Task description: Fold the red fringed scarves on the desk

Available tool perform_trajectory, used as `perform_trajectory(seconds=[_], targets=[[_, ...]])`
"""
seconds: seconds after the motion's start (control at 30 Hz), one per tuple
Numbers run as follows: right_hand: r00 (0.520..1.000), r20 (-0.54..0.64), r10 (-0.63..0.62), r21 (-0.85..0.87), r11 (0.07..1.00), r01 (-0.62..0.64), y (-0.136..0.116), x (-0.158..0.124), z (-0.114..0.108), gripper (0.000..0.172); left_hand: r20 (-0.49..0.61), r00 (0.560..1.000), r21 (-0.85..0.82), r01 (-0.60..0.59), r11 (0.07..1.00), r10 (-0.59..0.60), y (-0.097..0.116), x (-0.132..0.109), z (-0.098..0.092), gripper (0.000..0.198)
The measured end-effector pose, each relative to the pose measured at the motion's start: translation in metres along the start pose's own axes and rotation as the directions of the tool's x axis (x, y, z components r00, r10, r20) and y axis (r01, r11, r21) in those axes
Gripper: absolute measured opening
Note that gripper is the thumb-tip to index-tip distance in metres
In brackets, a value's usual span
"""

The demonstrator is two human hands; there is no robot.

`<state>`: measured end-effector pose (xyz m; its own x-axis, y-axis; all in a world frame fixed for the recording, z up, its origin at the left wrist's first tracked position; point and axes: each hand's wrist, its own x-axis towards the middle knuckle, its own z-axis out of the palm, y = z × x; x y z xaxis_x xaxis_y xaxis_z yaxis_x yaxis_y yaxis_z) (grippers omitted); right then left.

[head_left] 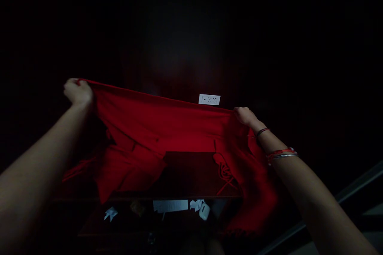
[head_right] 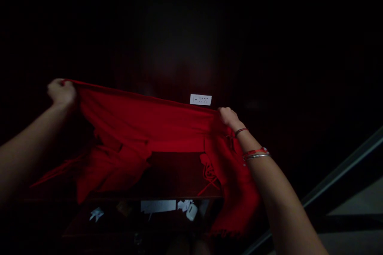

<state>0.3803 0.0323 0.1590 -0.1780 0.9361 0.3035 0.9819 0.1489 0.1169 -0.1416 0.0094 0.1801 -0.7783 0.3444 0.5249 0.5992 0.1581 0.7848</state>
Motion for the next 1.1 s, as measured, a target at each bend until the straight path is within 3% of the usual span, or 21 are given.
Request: perform_trajectory(seconds=[0.1,0.17,0.2,0.27,0.3,0.33,0.4,0.43,0.47,0.5,0.53,0.6,0.7,0.73,0.77,0.8,0.87,0.93,1.0,1.03,1.1], targets=[[0.998,-0.034,0.048,0.055,0.997,-0.046,0.01,-0.004,0.002,0.028,0.006,0.993,0.142,0.116,0.983,-0.118,-0.011,0.01,-0.012,0.034],[0.994,-0.089,0.07,0.157,0.986,-0.056,0.011,-0.005,0.0,0.025,0.183,0.977,0.307,0.053,0.95,-0.113,-0.015,-0.001,-0.015,0.038],[0.988,-0.129,0.081,0.234,0.971,-0.049,0.009,-0.005,-0.002,0.024,0.311,0.946,0.382,-0.032,0.924,-0.096,-0.015,-0.013,-0.014,0.043],[0.976,-0.204,0.077,0.4,0.916,0.012,-0.001,-0.001,-0.011,0.023,0.562,0.826,0.452,-0.259,0.853,-0.047,-0.006,-0.047,-0.008,0.055],[0.971,-0.231,0.058,0.471,0.88,0.059,-0.009,0.001,-0.016,0.023,0.665,0.747,0.396,-0.373,0.839,0.019,0.001,-0.069,-0.003,0.064],[0.968,-0.249,0.026,0.522,0.845,0.111,-0.019,0.003,-0.023,0.023,0.777,0.617,0.251,-0.488,0.836,0.127,0.011,-0.094,0.003,0.073],[0.959,-0.275,-0.063,0.564,0.797,0.214,-0.043,0.006,-0.037,0.021,0.848,0.433,0.001,-0.578,0.816,0.306,0.035,-0.145,0.015,0.078],[0.952,-0.285,-0.11,0.562,0.786,0.258,-0.055,0.006,-0.045,0.021,0.828,0.304,-0.227,-0.586,0.778,0.47,0.048,-0.17,0.02,0.081],[0.944,-0.294,-0.151,0.553,0.778,0.297,-0.067,0.005,-0.052,0.021,0.758,0.234,-0.407,-0.56,0.722,0.608,0.061,-0.191,0.026,0.082],[0.935,-0.301,-0.186,0.542,0.774,0.328,-0.076,0.003,-0.058,0.021,0.684,0.224,-0.52,-0.516,0.68,0.694,0.073,-0.209,0.03,0.081],[0.928,-0.306,-0.21,0.531,0.772,0.35,-0.084,0.0,-0.063,0.022,0.633,0.259,-0.585,-0.457,0.67,0.729,0.084,-0.221,0.033,0.077],[0.923,-0.311,-0.226,0.51,0.78,0.362,-0.089,-0.007,-0.07,0.023,0.596,0.331,-0.654,-0.329,0.682,0.731,0.1,-0.227,0.037,0.049],[0.927,-0.245,-0.283,0.507,0.778,0.371,-0.081,-0.02,-0.064,0.027,0.521,0.489,-0.677,-0.262,0.688,0.699,0.107,-0.206,0.034,0.026],[0.924,-0.199,-0.325,0.516,0.767,0.381,-0.077,-0.025,-0.059,0.028,0.495,0.52,-0.675,-0.275,0.685,0.697,0.105,-0.198,0.03,0.025],[0.917,-0.151,-0.368,0.526,0.756,0.39,-0.074,-0.029,-0.053,0.028,0.483,0.516,-0.669,-0.303,0.678,0.707,0.103,-0.191,0.026,0.024],[0.908,-0.116,-0.402,0.534,0.745,0.398,-0.072,-0.033,-0.046,0.027,0.488,0.484,-0.664,-0.335,0.669,0.726,0.101,-0.188,0.021,0.023],[0.9,-0.109,-0.421,0.534,0.739,0.411,-0.073,-0.038,-0.034,0.025,0.532,0.351,-0.668,-0.385,0.637,0.77,0.096,-0.191,0.012,0.024],[0.906,-0.166,-0.39,0.503,0.757,0.418,-0.077,-0.04,-0.026,0.022,0.587,0.219,-0.68,-0.388,0.622,0.779,0.093,-0.202,0.004,0.027],[0.906,-0.228,-0.357,0.447,0.788,0.423,-0.08,-0.039,-0.023,0.018,0.637,0.118,-0.678,-0.384,0.626,0.762,0.092,-0.209,0.0,0.028],[0.903,-0.241,-0.356,0.414,0.803,0.428,-0.08,-0.038,-0.023,0.017,0.653,0.098,-0.669,-0.39,0.633,0.751,0.091,-0.209,0.0,0.028],[0.896,-0.222,-0.385,0.356,0.823,0.442,-0.077,-0.035,-0.022,0.016,0.667,0.131,-0.64,-0.404,0.654,0.734,0.09,-0.201,-0.001,0.03]])
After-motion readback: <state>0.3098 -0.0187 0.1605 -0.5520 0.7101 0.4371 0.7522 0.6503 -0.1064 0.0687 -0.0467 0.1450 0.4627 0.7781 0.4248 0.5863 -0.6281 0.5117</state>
